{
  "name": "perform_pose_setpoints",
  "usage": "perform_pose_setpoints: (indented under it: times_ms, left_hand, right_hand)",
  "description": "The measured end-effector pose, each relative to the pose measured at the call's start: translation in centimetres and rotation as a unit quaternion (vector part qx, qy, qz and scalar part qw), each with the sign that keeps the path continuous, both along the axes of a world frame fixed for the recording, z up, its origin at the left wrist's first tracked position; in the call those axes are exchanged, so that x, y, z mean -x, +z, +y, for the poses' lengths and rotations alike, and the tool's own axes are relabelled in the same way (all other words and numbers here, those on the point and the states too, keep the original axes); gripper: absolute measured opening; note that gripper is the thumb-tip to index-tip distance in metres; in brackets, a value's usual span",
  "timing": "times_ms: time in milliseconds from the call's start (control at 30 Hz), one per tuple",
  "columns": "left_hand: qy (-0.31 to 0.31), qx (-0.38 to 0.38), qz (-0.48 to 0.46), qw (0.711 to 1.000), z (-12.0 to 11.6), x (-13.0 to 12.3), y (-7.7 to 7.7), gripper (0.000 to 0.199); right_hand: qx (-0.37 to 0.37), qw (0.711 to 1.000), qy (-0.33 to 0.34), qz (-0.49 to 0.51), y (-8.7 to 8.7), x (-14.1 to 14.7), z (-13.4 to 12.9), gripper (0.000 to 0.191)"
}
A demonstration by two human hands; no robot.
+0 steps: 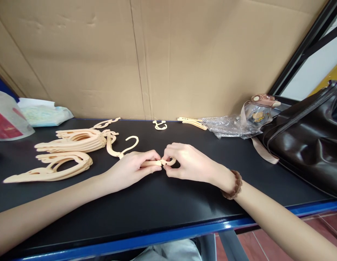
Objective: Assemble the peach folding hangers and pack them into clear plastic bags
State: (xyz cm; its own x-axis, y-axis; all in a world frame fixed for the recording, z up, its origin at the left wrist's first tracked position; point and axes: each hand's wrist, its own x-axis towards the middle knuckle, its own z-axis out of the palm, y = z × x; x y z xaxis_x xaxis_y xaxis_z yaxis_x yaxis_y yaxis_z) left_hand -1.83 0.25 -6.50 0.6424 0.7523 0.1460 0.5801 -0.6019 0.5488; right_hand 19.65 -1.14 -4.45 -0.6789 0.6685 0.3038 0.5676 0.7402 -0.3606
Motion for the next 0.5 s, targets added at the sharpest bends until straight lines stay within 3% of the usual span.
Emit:
perform_pose_setpoints:
  times_ms: [200,367,500]
  left_hand:
    - [-0.008,-0.009,-0.060,0.998,-0.2,0.0,0.0,0.011]
    - [-0.069,-0.093,-0.030,0.993,-0.1,0.1,-0.4,0.012]
    - [-0.078,-0.142,0.009,0.987,0.4,0.5,-0.6,0.016]
  right_hand:
    - [-0.001,1.000,0.009,-0.029,0.6,-0.4,0.4,0.006]
    - [-0.033,0.997,-0.002,-0.076,1.0,-1.5,0.7,0.005]
    - [-0.073,0.989,-0.022,-0.129,0.7,-2.9,1.4,0.013]
